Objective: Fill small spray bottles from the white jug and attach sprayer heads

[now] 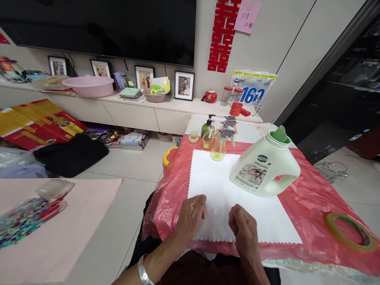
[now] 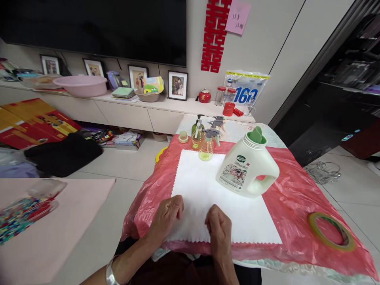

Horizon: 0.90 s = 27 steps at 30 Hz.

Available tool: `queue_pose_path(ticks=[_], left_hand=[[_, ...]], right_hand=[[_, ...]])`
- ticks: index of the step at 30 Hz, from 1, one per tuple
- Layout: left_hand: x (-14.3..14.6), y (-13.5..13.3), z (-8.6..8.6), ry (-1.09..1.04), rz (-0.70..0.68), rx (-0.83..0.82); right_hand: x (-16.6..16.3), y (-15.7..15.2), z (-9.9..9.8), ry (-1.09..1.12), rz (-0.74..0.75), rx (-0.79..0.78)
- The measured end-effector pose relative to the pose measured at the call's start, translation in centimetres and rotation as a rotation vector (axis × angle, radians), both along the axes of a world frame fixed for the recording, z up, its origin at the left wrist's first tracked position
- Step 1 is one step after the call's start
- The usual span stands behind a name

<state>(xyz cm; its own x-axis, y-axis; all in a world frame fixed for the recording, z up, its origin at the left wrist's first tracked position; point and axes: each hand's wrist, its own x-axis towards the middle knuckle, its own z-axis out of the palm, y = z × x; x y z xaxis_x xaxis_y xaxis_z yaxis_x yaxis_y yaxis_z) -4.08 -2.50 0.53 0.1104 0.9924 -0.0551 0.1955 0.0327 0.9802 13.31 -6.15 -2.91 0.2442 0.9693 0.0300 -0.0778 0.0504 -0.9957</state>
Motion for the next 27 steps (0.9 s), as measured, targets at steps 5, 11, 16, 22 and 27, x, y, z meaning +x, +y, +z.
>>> queue_pose_path(ticks=[5, 11, 16, 22, 27], left_hand=[[-0.1, 5.0, 0.3, 0.090, 0.020, 0.136], [2.7, 11.9, 0.6, 0.219, 0.085, 0.247], [6.5, 16.7, 1.0, 0.237, 0.123, 0.420], [9.8, 21.1, 1.3, 0.244, 0.208, 0.446], [11.0, 22.9, 1.9, 0.241, 0.237, 0.418]], right_hand=[[4.8, 1.4, -1.0, 0.142, -0.213, 0.102], [7.0, 2.1, -2.3, 0.376, -0.167, 0.061], [7.0, 2.0, -3.8, 0.462, -0.145, 0.037], [7.1, 2.0, -5.1, 0.465, -0.092, 0.019], [6.0, 1.7, -5.4, 0.450, -0.119, -0.034]])
